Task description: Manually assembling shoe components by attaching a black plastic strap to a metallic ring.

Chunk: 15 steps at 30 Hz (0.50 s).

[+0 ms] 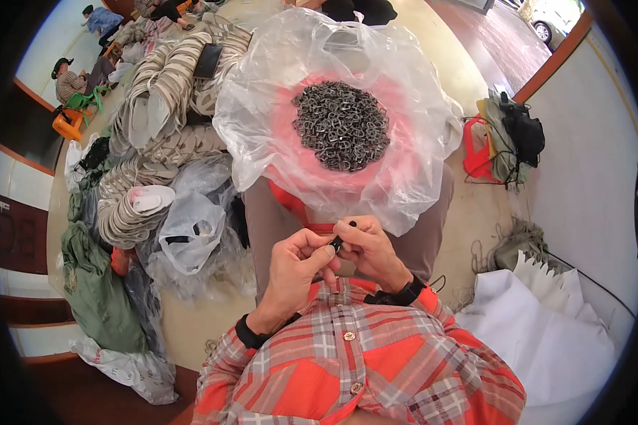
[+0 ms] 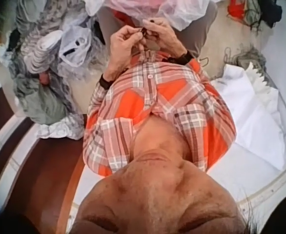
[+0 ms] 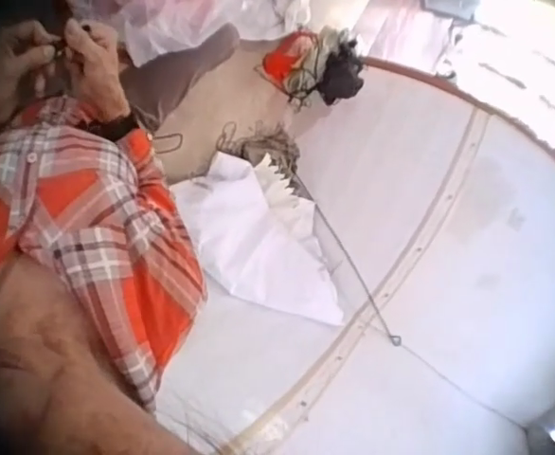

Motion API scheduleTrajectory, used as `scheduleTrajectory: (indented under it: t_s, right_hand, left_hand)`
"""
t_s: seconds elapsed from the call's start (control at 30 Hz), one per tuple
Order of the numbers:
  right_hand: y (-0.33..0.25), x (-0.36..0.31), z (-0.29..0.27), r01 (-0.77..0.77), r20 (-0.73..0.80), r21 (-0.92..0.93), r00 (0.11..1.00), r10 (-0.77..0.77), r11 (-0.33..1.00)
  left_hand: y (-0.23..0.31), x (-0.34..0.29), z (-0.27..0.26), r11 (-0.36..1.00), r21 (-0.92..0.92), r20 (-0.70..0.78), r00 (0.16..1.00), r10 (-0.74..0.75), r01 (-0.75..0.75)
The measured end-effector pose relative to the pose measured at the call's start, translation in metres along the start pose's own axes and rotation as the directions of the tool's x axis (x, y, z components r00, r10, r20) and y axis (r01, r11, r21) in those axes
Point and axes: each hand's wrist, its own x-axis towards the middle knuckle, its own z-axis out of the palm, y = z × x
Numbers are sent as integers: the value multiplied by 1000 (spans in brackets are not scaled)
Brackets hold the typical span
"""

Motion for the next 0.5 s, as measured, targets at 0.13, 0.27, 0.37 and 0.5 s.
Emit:
scheduleTrajectory:
  t_s: [0.13,0.27,0.37,0.5]
  right_hand:
    - [5,-1,-5,52,14,-27,999,-52,998]
    - [8,3,-14,141,125,-50,983,-134,989]
    - [-3,5,-14,98,127,-141,989,-80,985]
    - [-14,6,-8,219,207,-409,968,-144,886]
  left_hand:
    - [-3,-2,2,1000,-6,-4,1000,-19,19]
    - [0,0,3,1000,16,-7,1000,-25,25]
    - [0,2,3,999,43,-21,1000,-22,23]
    - [-2,4,-1,994,112,-40,999,-8,13]
